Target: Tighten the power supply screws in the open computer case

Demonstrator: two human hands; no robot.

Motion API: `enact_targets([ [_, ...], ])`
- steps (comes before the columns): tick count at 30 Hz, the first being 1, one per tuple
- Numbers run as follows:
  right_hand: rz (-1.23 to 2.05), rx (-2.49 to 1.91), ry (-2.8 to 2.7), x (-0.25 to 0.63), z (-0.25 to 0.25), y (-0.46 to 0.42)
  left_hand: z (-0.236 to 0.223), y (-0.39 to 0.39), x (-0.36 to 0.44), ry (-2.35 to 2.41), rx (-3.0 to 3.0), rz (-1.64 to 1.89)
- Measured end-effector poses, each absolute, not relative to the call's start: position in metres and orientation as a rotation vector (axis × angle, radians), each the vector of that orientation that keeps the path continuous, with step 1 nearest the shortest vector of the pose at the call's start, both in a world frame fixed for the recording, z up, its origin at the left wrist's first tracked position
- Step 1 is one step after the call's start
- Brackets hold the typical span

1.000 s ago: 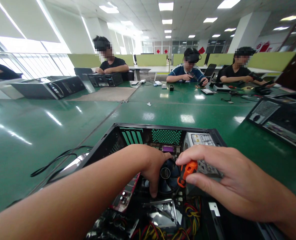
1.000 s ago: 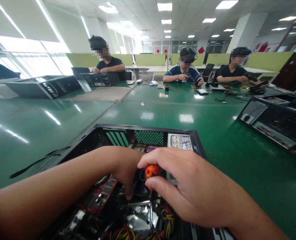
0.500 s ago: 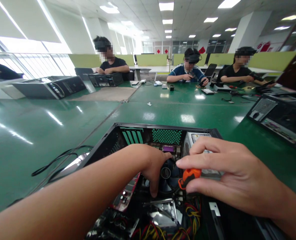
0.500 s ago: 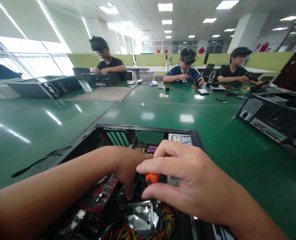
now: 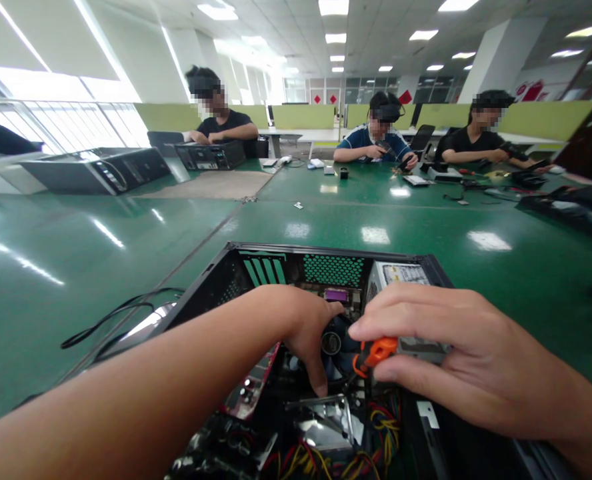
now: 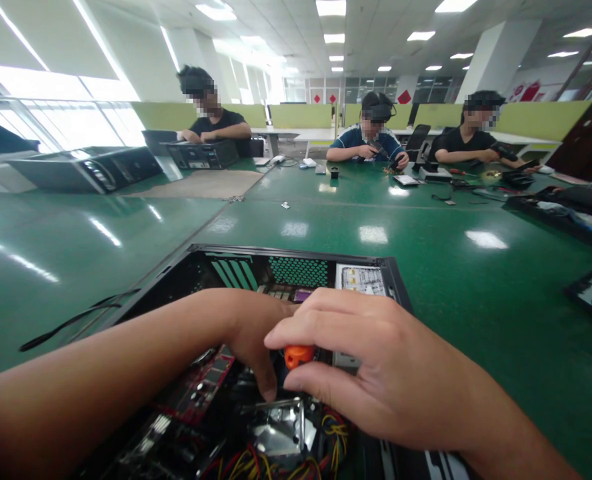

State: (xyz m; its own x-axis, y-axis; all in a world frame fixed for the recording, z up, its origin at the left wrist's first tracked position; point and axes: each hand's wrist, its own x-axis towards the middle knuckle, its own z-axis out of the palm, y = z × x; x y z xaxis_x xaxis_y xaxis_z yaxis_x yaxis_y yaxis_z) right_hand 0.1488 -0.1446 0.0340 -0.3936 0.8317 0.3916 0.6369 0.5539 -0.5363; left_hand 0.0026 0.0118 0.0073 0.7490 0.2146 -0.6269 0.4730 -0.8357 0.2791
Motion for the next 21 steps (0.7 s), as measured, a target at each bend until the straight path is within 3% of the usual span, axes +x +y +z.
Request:
enact_targets([
  [3, 0.374, -1.202, -2.152, 0.1476, 0.0325, -0.1437, 0.0075, 0.0109, 0.0024, 0.515, 2.514, -0.84],
  [9, -0.054, -1.491, -1.843, 0.1487, 0.0264, -0.1425, 0.0128, 0.0079, 0.0029, 0.653, 2.543, -0.969],
  [21, -0.03, -1.585, -1.915, 0.1496, 0.0257, -0.1385, 0.0126, 0.0069, 0.0044, 0.622, 2.559, -0.993],
])
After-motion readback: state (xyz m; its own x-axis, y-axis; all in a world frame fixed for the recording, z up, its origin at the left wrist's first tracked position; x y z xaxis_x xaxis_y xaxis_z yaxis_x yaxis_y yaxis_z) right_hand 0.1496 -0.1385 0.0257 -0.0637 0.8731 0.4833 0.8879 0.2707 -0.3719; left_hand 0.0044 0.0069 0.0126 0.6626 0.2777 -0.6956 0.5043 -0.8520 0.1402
